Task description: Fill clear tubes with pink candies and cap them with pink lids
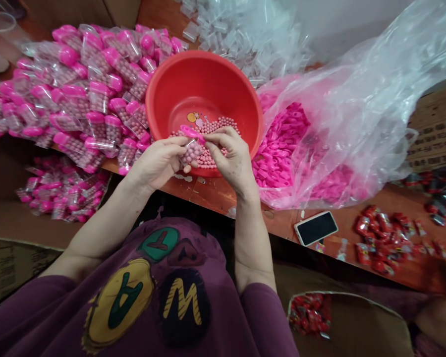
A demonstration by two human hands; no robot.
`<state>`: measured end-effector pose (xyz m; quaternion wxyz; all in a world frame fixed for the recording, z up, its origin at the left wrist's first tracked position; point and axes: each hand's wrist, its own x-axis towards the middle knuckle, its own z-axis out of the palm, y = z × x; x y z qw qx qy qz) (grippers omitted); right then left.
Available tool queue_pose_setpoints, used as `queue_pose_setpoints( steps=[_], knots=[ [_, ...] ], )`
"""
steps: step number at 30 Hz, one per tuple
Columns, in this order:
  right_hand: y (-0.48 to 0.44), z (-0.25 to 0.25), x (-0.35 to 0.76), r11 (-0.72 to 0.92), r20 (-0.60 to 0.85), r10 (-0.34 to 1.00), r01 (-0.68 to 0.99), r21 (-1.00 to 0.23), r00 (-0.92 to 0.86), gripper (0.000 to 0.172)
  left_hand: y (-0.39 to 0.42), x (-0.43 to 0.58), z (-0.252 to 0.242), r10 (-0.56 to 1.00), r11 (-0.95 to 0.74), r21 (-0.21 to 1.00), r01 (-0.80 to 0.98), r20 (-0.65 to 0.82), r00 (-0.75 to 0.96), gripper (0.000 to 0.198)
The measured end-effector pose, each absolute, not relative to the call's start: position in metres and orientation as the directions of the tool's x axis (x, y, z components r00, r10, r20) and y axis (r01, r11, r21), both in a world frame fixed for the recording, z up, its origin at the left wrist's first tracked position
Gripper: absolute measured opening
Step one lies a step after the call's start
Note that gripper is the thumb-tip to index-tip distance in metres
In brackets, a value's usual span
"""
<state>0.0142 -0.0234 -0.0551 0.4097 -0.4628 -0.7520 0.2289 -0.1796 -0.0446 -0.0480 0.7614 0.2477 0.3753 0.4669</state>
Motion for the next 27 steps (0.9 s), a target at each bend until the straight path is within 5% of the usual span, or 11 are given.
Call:
queue_pose_setpoints(
  steps=[5,17,24,27],
  knots=[
    [-0.027,-0.055,0.010,0.428,0.438,0.894,0.470,-0.772,-0.095,0.019,-0.048,-0.173,-0.052,0.906,0.424,0.684,-0.593,-0.325,0.273,0.049],
    [-0.047,-0.047,0.001,0.433,0.441,0.892,0.471,-0.769,-0.100,0.012,-0.067,-0.140,-0.058,0.954,0.267,0.698,-0.664,-0.290,0.078,0.022],
    [-0.074,-0.048,-0.006,0.539,0.570,0.807,0.583,-0.608,-0.152,0.024,-0.078,-0.135,-0.050,0.951,0.245,0.701,-0.670,-0.307,0.027,0.019],
    [-0.083,-0.053,-0.004,0.537,0.593,0.801,0.538,-0.650,-0.082,0.025,-0.080,-0.139,-0.046,0.955,0.248,0.683,-0.688,-0.290,0.057,0.028]
  ],
)
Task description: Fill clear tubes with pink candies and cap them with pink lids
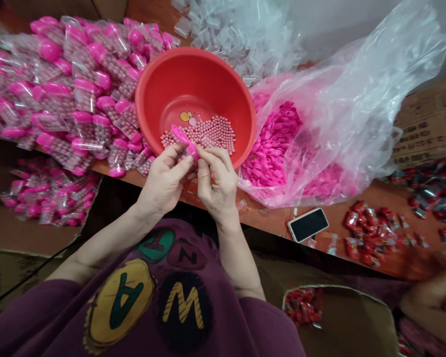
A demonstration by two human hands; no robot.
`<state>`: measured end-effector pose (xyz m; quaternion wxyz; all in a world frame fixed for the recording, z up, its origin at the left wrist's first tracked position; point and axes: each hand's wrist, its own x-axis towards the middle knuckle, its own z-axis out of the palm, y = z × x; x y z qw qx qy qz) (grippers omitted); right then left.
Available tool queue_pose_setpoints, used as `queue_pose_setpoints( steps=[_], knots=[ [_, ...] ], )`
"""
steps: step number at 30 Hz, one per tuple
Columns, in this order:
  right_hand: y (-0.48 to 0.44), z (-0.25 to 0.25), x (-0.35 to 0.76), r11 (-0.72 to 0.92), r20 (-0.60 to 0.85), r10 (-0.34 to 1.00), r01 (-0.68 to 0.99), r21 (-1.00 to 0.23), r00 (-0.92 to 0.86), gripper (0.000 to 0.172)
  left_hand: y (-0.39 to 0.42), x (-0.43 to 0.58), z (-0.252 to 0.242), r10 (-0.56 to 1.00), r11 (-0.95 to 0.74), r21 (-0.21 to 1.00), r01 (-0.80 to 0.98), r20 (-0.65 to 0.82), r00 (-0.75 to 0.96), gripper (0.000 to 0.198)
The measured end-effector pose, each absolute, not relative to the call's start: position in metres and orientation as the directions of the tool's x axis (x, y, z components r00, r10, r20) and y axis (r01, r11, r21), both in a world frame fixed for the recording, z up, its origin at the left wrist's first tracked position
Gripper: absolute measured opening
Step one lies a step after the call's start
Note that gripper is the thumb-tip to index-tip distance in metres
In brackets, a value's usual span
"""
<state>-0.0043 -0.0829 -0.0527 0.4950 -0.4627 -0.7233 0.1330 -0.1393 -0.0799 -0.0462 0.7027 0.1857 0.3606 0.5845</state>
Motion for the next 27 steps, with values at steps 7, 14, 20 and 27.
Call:
queue_pose_setpoints(
  steps=[7,14,20,27],
  knots=[
    [-0.059,-0.061,-0.005,0.066,0.067,0.997,-0.035,-0.997,-0.049,0.057,-0.074,-0.159,-0.051,0.841,0.471,0.708,-0.527,-0.180,0.509,0.035],
    [-0.071,-0.061,-0.005,0.308,0.273,0.950,0.318,-0.897,-0.151,0.066,-0.068,-0.158,-0.053,0.877,0.480,0.551,-0.682,-0.290,0.382,0.021],
    [-0.077,-0.081,0.010,0.533,0.520,0.816,0.675,-0.510,-0.252,0.098,-0.070,-0.148,-0.045,0.841,0.539,0.515,-0.666,-0.370,0.395,0.013],
    [-0.079,-0.084,0.009,0.561,0.572,0.780,0.687,-0.461,-0.254,0.094,-0.076,-0.141,-0.047,0.837,0.538,0.475,-0.696,-0.400,0.373,0.004]
  ],
)
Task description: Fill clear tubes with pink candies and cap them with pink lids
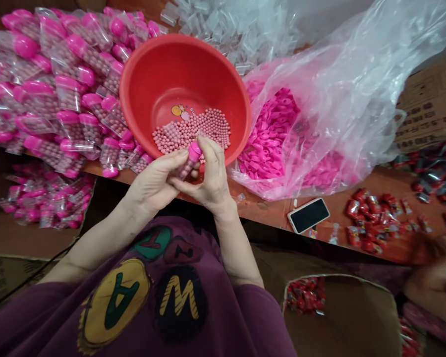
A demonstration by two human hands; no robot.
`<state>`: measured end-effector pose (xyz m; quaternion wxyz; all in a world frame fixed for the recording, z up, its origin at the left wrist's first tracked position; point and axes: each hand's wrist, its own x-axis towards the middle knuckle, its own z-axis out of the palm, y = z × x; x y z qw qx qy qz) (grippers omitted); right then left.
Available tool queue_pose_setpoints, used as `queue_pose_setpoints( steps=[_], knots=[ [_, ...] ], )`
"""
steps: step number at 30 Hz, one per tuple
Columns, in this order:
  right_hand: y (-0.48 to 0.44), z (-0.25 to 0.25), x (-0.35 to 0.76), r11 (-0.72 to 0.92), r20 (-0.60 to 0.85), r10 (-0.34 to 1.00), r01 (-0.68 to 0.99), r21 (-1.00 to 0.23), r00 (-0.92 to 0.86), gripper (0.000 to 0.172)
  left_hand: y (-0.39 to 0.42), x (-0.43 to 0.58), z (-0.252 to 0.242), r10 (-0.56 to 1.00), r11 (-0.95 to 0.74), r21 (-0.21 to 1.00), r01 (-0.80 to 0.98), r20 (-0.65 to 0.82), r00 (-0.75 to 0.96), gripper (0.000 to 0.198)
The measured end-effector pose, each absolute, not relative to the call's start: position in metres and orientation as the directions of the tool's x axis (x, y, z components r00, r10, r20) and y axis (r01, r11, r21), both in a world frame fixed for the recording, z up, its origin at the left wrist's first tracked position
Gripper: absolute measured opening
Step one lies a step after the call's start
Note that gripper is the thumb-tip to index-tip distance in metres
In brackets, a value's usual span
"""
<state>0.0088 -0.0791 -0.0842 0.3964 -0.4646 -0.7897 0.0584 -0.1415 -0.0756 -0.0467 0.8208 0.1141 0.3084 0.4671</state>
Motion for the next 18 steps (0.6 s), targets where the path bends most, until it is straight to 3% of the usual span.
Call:
queue_pose_setpoints(
  steps=[3,9,18],
  knots=[
    [-0.082,-0.084,0.010,0.571,0.560,0.786,0.655,-0.496,-0.262,0.093,-0.074,-0.141,-0.048,0.816,0.566,0.454,-0.688,-0.430,0.388,0.005],
    [-0.082,-0.086,0.016,0.526,0.573,0.785,0.743,-0.414,-0.237,0.080,-0.072,-0.134,-0.051,0.768,0.624,0.446,-0.642,-0.504,0.396,0.015],
    [-0.099,-0.082,0.007,0.488,0.649,0.743,0.797,-0.356,-0.165,0.076,-0.079,-0.142,-0.045,0.803,0.593,0.560,-0.579,-0.351,0.482,0.026]
  ],
)
